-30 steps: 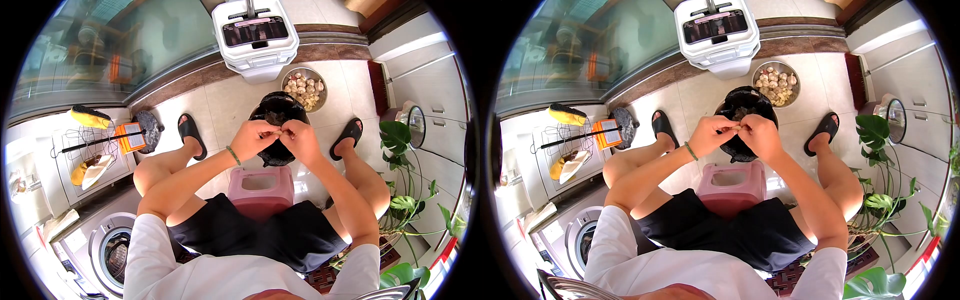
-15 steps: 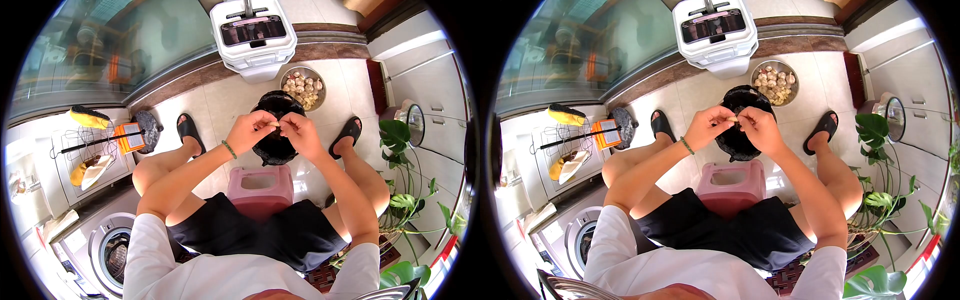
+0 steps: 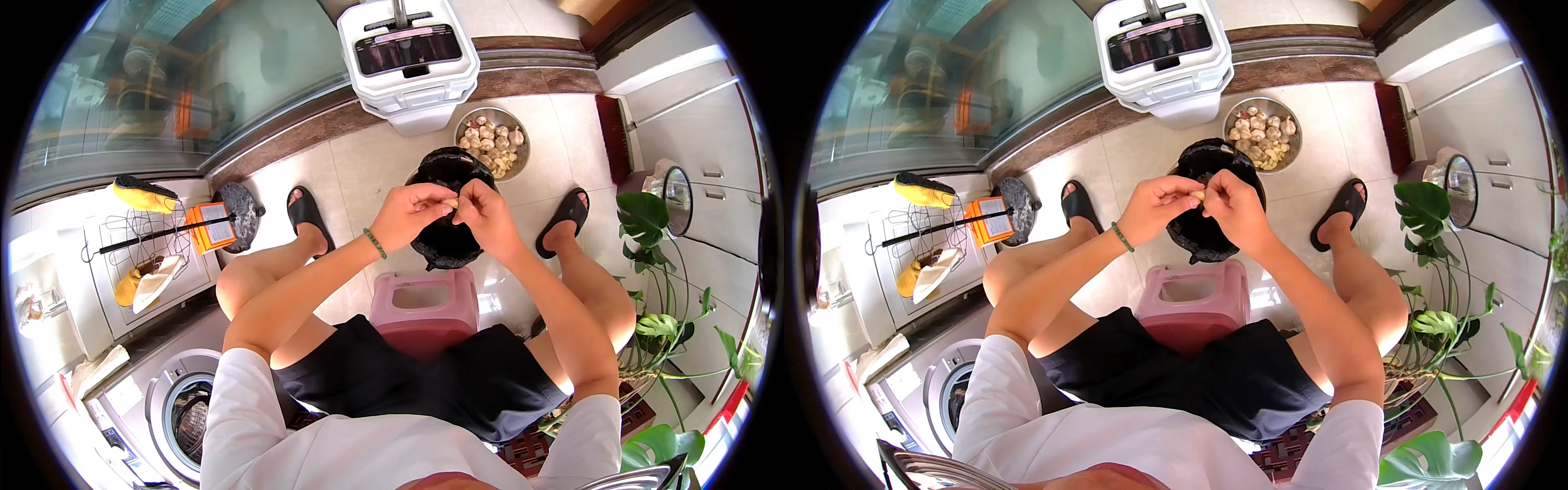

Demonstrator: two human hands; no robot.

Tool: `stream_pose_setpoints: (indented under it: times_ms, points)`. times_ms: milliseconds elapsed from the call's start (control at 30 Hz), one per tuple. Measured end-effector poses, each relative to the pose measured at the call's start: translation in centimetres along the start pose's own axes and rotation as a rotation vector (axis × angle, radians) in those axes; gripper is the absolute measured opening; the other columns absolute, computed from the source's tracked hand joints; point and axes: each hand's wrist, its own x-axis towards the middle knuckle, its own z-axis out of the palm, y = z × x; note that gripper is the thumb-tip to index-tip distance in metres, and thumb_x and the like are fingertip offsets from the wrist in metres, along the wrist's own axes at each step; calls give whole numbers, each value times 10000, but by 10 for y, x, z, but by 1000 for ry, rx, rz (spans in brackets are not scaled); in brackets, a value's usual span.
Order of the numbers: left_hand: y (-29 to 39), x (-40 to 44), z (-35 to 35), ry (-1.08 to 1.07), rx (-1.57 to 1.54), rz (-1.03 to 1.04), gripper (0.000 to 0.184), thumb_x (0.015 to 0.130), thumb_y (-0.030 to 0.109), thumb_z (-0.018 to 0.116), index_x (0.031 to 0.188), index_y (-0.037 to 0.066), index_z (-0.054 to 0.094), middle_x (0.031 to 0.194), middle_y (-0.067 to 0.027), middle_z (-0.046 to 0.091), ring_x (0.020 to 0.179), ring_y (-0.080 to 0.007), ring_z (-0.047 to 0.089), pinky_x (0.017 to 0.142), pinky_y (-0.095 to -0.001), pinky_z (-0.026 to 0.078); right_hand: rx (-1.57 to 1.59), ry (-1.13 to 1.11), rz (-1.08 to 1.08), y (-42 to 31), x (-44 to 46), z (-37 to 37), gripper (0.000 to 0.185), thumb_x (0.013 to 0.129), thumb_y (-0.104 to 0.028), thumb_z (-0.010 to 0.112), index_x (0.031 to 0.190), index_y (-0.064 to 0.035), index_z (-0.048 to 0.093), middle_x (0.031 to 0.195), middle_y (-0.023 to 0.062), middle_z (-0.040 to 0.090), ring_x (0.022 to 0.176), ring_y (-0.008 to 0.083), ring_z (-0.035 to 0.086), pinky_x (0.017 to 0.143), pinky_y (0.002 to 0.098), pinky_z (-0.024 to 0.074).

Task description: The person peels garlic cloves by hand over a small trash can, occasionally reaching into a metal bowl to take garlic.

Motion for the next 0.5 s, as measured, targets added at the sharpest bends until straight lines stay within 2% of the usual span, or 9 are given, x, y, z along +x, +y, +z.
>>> stream_pose_setpoints:
  times_ms: [133, 267, 367, 433, 500]
  points:
    - [10, 0, 4, -9, -151, -13, 289, 931, 46, 611, 1214, -12, 602, 1051, -74, 668, 922, -101, 619, 837, -246, 509, 104, 40, 65, 10, 4, -3, 109, 935, -77, 529, 854, -7, 508, 749, 17, 550, 674, 79, 593, 622, 223, 501]
    - [10, 2, 0, -74, -41, -39, 302, 952, 85, 592, 1240, -2, 577, 1053, -58, 665, 915, -110, 621, 836, -251, 507, 121, 39, 63, 13, 4, -6, 118, 940, -88, 524, 853, -8, 517, 758, 16, 559, 655, 76, 587, 610, 217, 500]
    - [7, 2, 0, -83, -32, -89, 281, 961, 102, 576, 1225, 5, 574, 1106, -40, 641, 990, -106, 595, 820, -254, 505, 115, 41, 71, 13, 4, -9, 115, 936, -84, 522, 853, -6, 521, 761, 17, 565, 647, 76, 584, 604, 220, 502]
    - [7, 1, 2, -31, 28, 32, 235, 961, 90, 567, 1181, 10, 586, 1151, -29, 608, 1078, -94, 550, 837, -257, 493, 110, 34, 76, 12, 3, -10, 110, 933, -80, 519, 853, -4, 522, 759, 17, 568, 644, 77, 584, 602, 223, 503]
    - [6, 2, 2, 5, 34, 103, 227, 960, 87, 565, 1173, 10, 585, 1157, -24, 597, 1101, -92, 532, 855, -257, 485, 95, 30, 168, 12, 2, -10, 116, 915, -95, 535, 843, -4, 537, 729, 15, 563, 640, 77, 580, 603, 222, 504]
